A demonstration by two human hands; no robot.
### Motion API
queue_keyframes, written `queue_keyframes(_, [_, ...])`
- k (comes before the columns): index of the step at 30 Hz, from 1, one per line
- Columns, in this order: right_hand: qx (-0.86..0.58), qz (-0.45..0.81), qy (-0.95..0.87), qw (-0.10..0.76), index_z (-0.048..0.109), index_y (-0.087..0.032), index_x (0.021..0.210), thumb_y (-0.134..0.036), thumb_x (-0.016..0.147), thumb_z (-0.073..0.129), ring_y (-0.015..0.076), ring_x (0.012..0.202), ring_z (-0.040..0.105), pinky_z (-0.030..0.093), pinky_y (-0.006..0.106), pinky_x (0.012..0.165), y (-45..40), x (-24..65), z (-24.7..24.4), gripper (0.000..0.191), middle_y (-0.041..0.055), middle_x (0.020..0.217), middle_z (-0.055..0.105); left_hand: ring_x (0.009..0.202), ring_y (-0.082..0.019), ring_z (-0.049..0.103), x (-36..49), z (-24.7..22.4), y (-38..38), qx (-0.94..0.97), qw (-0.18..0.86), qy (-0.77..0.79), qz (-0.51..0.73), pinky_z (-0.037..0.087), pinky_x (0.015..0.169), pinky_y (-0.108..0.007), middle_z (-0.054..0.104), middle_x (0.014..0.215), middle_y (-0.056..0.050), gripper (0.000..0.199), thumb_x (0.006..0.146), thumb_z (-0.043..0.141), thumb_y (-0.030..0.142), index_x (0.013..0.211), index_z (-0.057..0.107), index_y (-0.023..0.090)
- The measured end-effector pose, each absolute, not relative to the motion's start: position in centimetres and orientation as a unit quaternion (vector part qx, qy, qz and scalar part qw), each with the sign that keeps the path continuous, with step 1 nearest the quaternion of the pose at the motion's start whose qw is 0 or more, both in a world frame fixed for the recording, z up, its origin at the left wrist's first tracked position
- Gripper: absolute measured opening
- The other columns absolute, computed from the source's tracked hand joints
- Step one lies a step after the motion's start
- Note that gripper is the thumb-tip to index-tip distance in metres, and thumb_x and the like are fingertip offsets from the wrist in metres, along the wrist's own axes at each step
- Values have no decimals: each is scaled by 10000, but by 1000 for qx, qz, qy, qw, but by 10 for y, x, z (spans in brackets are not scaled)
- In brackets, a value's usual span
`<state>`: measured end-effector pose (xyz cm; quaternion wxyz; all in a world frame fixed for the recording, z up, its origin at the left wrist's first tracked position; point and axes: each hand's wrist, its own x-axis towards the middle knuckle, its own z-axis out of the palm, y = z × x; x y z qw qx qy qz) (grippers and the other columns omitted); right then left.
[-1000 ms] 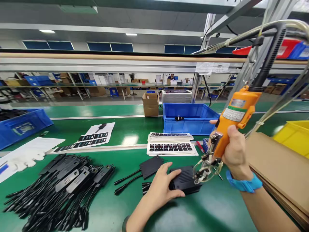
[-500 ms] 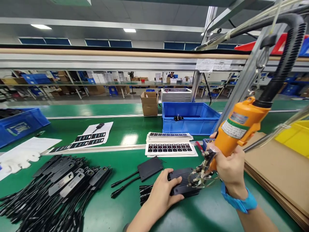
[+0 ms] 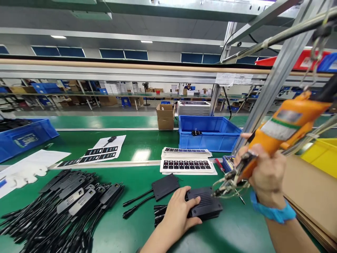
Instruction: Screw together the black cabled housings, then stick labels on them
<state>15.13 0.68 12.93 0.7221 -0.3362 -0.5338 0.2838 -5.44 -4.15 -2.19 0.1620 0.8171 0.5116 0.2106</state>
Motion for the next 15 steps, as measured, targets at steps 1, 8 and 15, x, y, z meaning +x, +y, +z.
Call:
queue_keyframes(1, [-320,288,-526,734,677,-231,1078,-525,850,594,176,402,521,364,281,291,11,152,141,381,12,616,562,1259,-403,486,-55,-22,-42,818,158,513,205,430,1034,-554,471,1390,-193,686,594,886,404,1227,655,273])
queue_keyframes(8, [-299,273,-542,737,716,-268,1017,-609,898,483,159,403,502,386,285,333,40,140,164,430,10,583,544,1237,-361,514,-55,-18,-40,811,194,519,186,455,1026,-499,484,1375,-173,694,615,884,330,1259,630,283])
queue_keyframes(15, [-303,346,-542,704,657,-207,1049,-573,874,528,135,412,504,408,243,339,58,135,112,426,-18,603,549,1244,-351,505,-55,-20,-41,804,216,522,187,441,1043,-471,473,1381,-169,692,613,884,296,1258,633,276])
